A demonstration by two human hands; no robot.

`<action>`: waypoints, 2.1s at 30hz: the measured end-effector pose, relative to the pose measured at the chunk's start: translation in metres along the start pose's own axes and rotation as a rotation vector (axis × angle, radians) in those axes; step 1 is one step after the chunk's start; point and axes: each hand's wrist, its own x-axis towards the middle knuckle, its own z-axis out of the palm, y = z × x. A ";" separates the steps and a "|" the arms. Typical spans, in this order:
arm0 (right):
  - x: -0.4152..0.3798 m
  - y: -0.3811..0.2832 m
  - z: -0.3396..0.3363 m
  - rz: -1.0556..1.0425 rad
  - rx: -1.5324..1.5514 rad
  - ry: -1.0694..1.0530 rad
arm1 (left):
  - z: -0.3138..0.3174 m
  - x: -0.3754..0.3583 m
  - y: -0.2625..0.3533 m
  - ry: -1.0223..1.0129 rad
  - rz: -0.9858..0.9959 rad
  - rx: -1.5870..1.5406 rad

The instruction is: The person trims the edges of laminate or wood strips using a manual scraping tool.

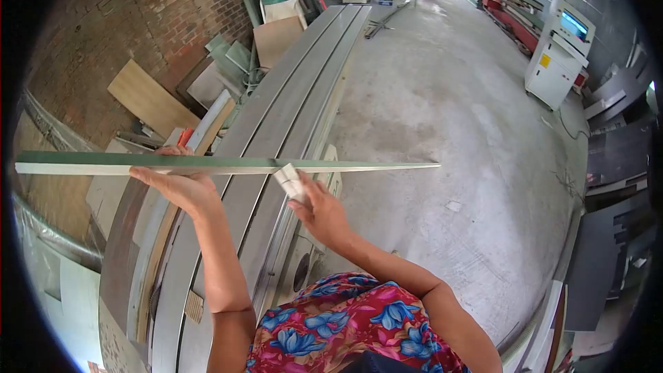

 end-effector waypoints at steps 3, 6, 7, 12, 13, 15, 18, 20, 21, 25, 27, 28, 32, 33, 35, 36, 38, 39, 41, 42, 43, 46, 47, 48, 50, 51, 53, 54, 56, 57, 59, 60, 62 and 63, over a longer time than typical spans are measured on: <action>0.004 -0.019 -0.010 -0.003 0.257 -0.136 | -0.001 -0.001 0.001 -0.023 0.017 0.026; 0.003 -0.020 -0.010 0.024 0.761 -0.096 | -0.009 0.005 -0.005 -0.058 0.029 0.021; 0.003 -0.020 -0.012 0.094 0.967 -0.117 | -0.009 0.004 -0.003 -0.057 0.017 0.011; 0.014 0.031 -0.030 0.408 1.293 -0.447 | 0.012 -0.002 0.001 -0.038 0.053 0.066; 0.016 0.038 -0.033 0.436 1.328 -0.462 | 0.015 -0.002 0.002 -0.051 0.053 0.062; 0.018 0.063 -0.036 0.515 1.364 -0.472 | 0.025 -0.003 0.003 -0.062 0.068 0.073; 0.022 0.095 -0.049 0.554 1.408 -0.486 | 0.053 -0.012 0.007 -0.076 0.097 0.093; 0.026 0.121 -0.061 0.582 1.457 -0.497 | 0.070 -0.011 0.006 -0.071 0.129 0.075; 0.027 0.135 -0.070 0.595 1.442 -0.485 | 0.078 -0.007 0.003 -0.070 0.147 0.064; 0.032 0.208 -0.103 0.685 1.469 -0.411 | 0.082 0.043 0.003 -0.362 0.082 -0.039; 0.033 0.248 -0.121 0.748 1.476 -0.347 | 0.105 0.049 0.008 -0.408 0.056 -0.020; 0.033 0.269 -0.129 0.772 1.466 -0.324 | 0.134 0.031 0.006 -0.277 0.112 0.048; 0.034 0.348 -0.156 0.870 1.392 -0.230 | 0.169 0.059 0.009 -0.391 0.111 0.001; 0.033 0.366 -0.161 0.894 1.365 -0.205 | 0.162 0.085 0.017 -0.499 0.025 -0.062; 0.025 0.412 -0.165 0.987 1.417 -0.108 | 0.173 0.096 0.025 -0.563 -0.067 -0.093; 0.021 0.432 -0.164 1.035 1.441 -0.054 | 0.186 0.094 0.028 -0.522 -0.073 -0.061; 0.016 0.467 -0.165 1.122 1.437 0.150 | 0.193 0.108 0.034 -0.576 -0.049 -0.020; 0.014 0.480 -0.165 1.163 1.430 0.256 | 0.182 0.139 0.044 -0.672 -0.019 -0.010; 0.017 0.486 -0.171 1.079 1.600 0.314 | 0.197 0.150 0.048 -0.902 -0.111 -0.037; 0.028 0.473 -0.178 1.043 1.663 0.325 | 0.216 0.141 0.052 -1.032 -0.234 -0.071; 0.038 0.457 -0.185 1.007 1.727 0.335 | 0.228 0.129 0.049 -1.066 -0.260 -0.085; 0.061 0.417 -0.202 0.830 1.821 0.336 | 0.270 0.080 0.030 -0.984 -0.136 -0.088; 0.068 0.410 -0.204 0.833 1.834 0.351 | 0.286 0.059 0.020 -0.925 -0.061 -0.086; 0.074 0.404 -0.205 0.834 1.845 0.367 | 0.301 0.038 0.010 -0.866 0.013 -0.087; 0.083 0.404 -0.210 0.803 1.840 0.383 | 0.325 0.001 -0.004 -0.740 0.172 -0.101; 0.086 0.407 -0.212 0.774 1.823 0.385 | 0.333 -0.014 -0.008 -0.734 0.086 -0.178; 0.093 0.408 -0.214 0.749 1.810 0.399 | 0.343 -0.043 -0.017 -0.722 -0.091 -0.325; 0.096 0.407 -0.214 0.755 1.811 0.411 | 0.347 -0.060 -0.033 -0.699 0.057 -0.244; 0.097 0.405 -0.213 0.768 1.804 0.420 | 0.324 -0.072 -0.051 -0.439 0.254 0.105; 0.097 0.404 -0.210 0.772 1.801 0.420 | 0.315 -0.119 -0.094 -0.378 0.363 0.176; 0.096 0.403 -0.206 0.781 1.792 0.407 | 0.239 -0.131 -0.175 -0.569 0.560 0.720; 0.094 0.402 -0.204 0.787 1.783 0.395 | 0.201 -0.149 -0.216 -0.756 0.620 0.930; 0.087 0.397 -0.201 0.828 1.773 0.377 | 0.123 -0.204 -0.309 -0.831 0.030 0.679; 0.085 0.394 -0.199 0.858 1.770 0.369 | 0.116 -0.241 -0.327 -0.865 -0.033 0.536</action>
